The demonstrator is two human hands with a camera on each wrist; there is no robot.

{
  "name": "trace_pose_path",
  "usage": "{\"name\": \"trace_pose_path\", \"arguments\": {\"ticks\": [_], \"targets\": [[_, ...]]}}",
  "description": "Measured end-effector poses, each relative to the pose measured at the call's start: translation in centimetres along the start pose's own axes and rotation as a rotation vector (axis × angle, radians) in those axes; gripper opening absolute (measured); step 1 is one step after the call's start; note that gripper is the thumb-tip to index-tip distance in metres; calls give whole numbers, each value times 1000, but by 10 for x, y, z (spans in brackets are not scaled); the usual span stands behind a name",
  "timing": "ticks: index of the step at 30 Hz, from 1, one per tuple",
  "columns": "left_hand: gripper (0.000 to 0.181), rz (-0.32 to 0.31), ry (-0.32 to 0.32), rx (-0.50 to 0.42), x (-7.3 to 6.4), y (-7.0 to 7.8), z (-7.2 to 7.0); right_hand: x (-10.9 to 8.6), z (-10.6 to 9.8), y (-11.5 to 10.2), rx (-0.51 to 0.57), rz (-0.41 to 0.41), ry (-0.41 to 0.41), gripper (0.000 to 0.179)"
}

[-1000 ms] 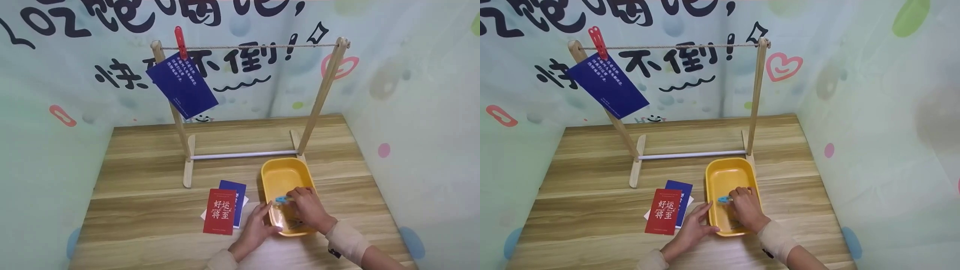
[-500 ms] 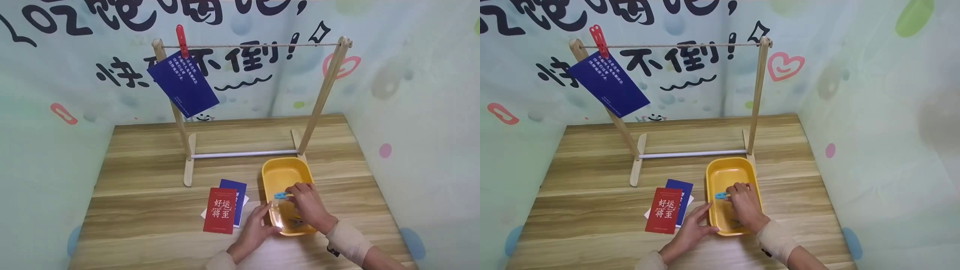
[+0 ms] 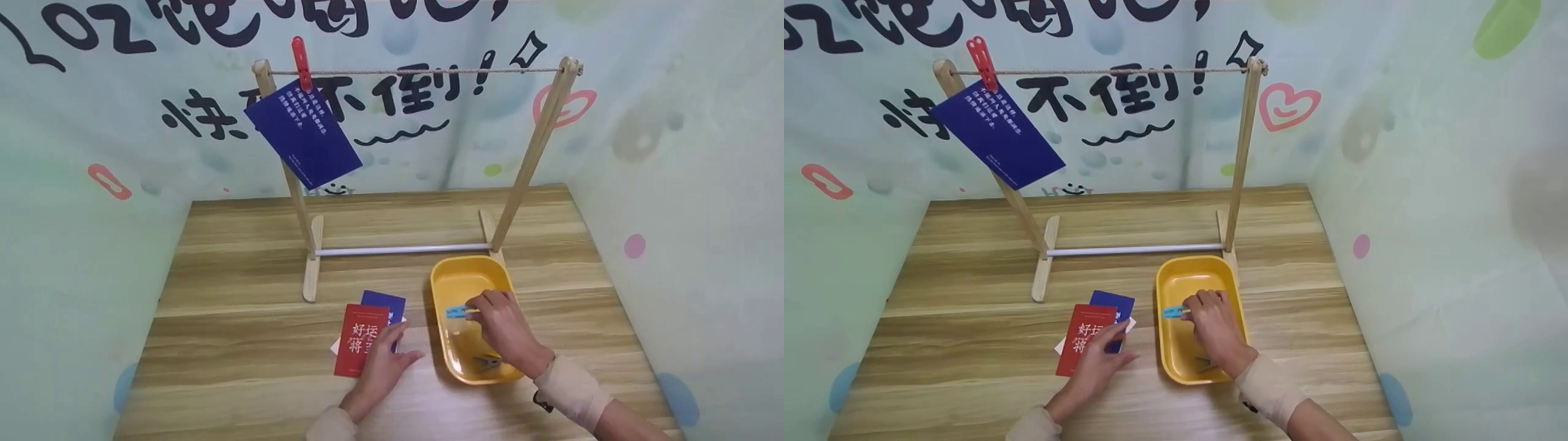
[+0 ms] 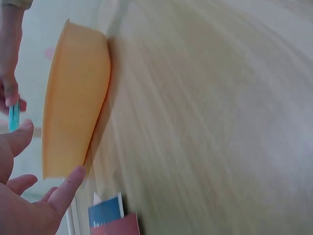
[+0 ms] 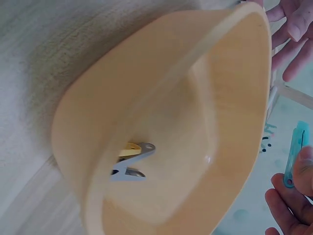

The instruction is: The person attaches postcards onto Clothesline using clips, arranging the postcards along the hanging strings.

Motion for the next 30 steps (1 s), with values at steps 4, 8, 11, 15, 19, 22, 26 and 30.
{"name": "trace_pose_path", "arguments": {"ticks": [4,8,11,15,19,22,26,30], "targets": [[59,-2,60,12,5,2,-23,5,-4,-1,8,-18,24,23],[57,1,108,108,7,2,-42,10,-8,-2,19,-38,50,23],[53,-12,151,208,6,0,-56,14,-10,-3,24,-51,63,22],[49,-75,211,262,5,-9,-76,19,-13,-3,22,-55,62,21],[50,-185,243,244,4,-19,-92,23,-16,-4,19,-54,43,20],[52,-257,248,238,3,-24,-101,26,-17,-5,21,-63,28,20],[53,-289,255,277,2,-26,-108,29,-19,-8,33,-79,24,18],[62,-324,267,324,-3,-30,-110,31,-20,-13,46,-101,44,18]]}}
Point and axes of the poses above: each hand's wrist, its own x-axis towards the middle knuckle, its own z-axis out of the palm, y = z × x, the point moved 8 cm from there along x, towards the middle knuckle, and after that the axes turned 13 degrees about -x, right-handed, at the moved point
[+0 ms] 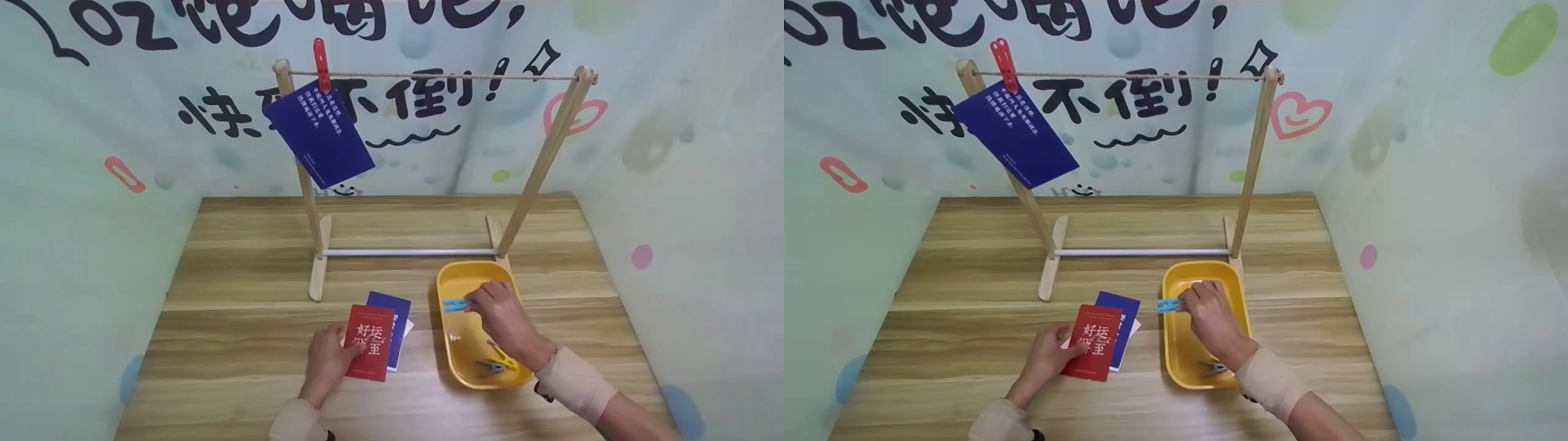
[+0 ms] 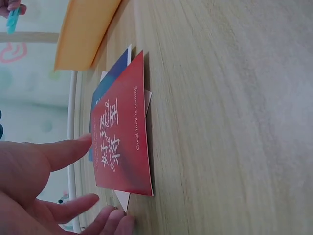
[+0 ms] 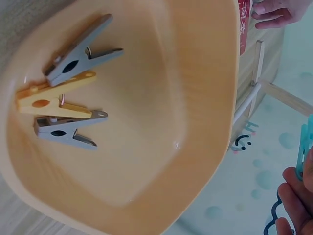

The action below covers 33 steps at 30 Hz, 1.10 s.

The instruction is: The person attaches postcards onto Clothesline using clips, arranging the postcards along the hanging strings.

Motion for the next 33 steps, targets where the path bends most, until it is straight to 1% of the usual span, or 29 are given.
{"name": "trace_pose_path", "arguments": {"ticks": [2,5,8,9,11,13,15,19,23,27,29,33], "targets": [[71,-14,3,44,-1,-1,2,1,-1,-1,6,-10,14,19],[83,5,27,149,-3,1,7,2,-3,-2,11,-17,30,20],[84,51,68,259,-6,5,12,3,-5,-4,15,-26,55,21],[83,66,79,281,-6,7,13,3,-6,-4,14,-29,67,21],[81,76,92,295,-7,9,13,3,-7,-5,12,-35,93,22],[77,70,85,285,-6,9,13,3,-8,-6,12,-41,114,22],[74,42,75,253,-4,7,11,3,-9,-6,10,-43,125,23],[69,-29,61,197,2,1,8,3,-8,-7,6,-50,126,23],[67,-57,45,175,5,-2,5,2,-7,-7,3,-58,120,24],[68,-60,25,165,6,-3,3,1,-6,-8,-1,-61,107,23],[65,-43,12,158,6,-3,1,1,-7,-8,-2,-64,106,23],[45,14,-28,137,7,1,-5,2,-9,-9,6,-71,120,23]]}}
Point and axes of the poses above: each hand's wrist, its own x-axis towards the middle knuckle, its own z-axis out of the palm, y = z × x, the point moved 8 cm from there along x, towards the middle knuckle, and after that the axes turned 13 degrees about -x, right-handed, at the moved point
